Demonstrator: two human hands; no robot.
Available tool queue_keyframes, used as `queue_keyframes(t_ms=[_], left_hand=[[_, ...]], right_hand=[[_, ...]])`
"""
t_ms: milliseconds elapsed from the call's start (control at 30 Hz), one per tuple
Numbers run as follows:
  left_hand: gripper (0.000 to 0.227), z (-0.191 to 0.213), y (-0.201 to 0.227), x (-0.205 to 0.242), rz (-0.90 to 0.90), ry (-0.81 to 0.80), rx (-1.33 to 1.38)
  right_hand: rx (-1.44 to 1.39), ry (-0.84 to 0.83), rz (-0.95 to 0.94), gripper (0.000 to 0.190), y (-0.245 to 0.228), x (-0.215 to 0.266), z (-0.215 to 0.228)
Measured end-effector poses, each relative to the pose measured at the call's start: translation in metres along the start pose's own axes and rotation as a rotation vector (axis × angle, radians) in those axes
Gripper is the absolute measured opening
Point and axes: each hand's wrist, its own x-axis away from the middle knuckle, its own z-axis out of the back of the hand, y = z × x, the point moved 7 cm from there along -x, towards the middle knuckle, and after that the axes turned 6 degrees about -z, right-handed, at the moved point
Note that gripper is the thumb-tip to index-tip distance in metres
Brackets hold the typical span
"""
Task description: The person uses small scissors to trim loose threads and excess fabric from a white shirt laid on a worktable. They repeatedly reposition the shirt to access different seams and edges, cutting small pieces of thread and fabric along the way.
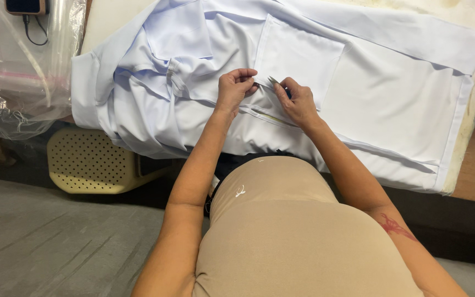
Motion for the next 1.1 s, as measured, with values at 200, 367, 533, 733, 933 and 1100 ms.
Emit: queue_keyframes(t_ms=[200, 367, 533, 733, 933, 1100], left_hand=[[0.017, 0.001, -0.006, -0.006, -0.003, 0.023, 0.096], [0.017, 0.004, -0.009, -0.004, 0.017, 0.025, 0.114], [0.017, 0.003, -0.008, -0.003, 0.039, 0.031, 0.132], [0.018, 0.004, -0.008, -0.003, 0.013, 0.007, 0.132], [0.023, -0.01, 0.028, 0.0, -0.276, -0.142, -0.222], [0.009, -0.032, 0.089, 0.022, -0.969, 0.004, -0.935]], right_hand=[[0.007, -0.027, -0.078, 0.034, -0.005, 0.01, -0.002], [0.01, -0.072, -0.14, 0.036, -0.006, 0.01, -0.009], [-0.001, -0.069, -0.099, 0.035, -0.008, 0.004, -0.014], [-0.09, 0.024, -0.096, 0.028, -0.006, 0.01, -0.005], [0.069, 0.132, 0.12, 0.028, -0.017, 0.01, 0.011], [-0.042, 0.045, -0.033, 0.013, 0.014, -0.013, 0.011]])
